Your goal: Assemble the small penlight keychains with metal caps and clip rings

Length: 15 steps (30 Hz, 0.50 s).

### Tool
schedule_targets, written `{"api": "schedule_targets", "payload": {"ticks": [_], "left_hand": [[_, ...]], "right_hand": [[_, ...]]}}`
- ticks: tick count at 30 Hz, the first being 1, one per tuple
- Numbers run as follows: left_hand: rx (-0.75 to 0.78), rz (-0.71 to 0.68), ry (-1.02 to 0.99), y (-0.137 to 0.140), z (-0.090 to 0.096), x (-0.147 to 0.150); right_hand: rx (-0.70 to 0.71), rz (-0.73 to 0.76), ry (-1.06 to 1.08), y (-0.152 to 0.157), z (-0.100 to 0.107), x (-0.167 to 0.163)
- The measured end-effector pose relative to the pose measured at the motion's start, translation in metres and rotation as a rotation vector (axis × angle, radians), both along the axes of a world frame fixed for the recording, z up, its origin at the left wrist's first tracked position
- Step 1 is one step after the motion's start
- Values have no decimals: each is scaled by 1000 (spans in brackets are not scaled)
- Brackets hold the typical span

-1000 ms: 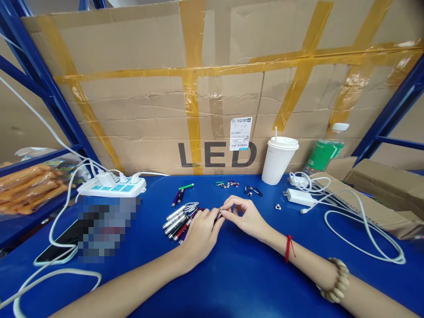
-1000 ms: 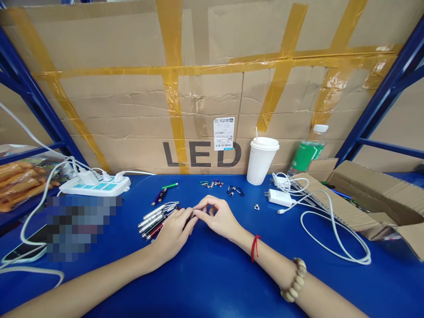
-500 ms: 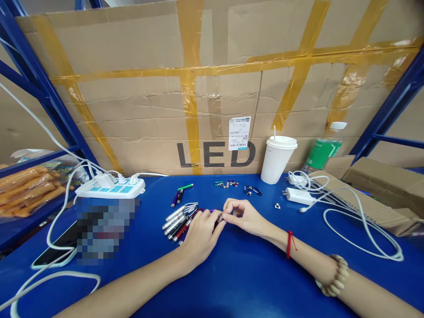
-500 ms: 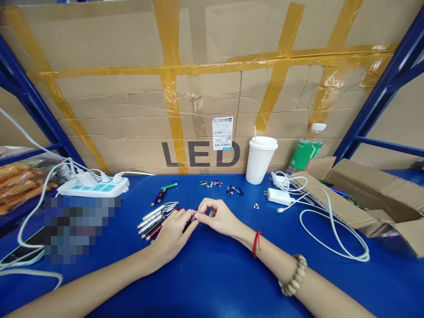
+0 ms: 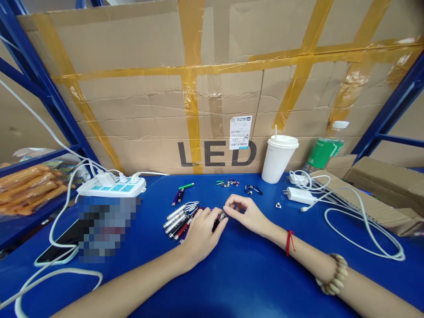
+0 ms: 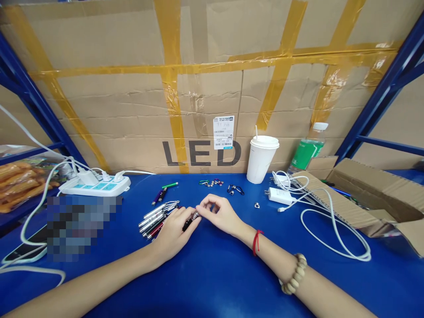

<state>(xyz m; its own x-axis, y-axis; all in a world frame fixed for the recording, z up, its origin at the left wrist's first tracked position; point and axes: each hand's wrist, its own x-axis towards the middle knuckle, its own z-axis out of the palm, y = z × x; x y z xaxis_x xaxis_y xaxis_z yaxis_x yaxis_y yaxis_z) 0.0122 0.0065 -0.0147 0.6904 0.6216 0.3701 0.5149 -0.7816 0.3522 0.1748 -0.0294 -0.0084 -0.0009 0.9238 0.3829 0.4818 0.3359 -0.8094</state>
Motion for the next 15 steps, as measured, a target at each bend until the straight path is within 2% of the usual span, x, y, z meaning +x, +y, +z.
{"api": "schedule_targets", "payload": {"ticks": [3,5,10,15], "left_hand": [[-11,-19,-43,-2,2,-1],[-25,-32,-52,-3,3,-1],[-32,-65,-66,-4,3,-2],[-58,-71,-46,-4,3,-2]], "right_hand": [[32,-135,-91,7,-6,13],[49,-198,-239,13,-13,25],[40,-287,-605,21,-24,48],[16,-286,-706,24,-24,48]]}}
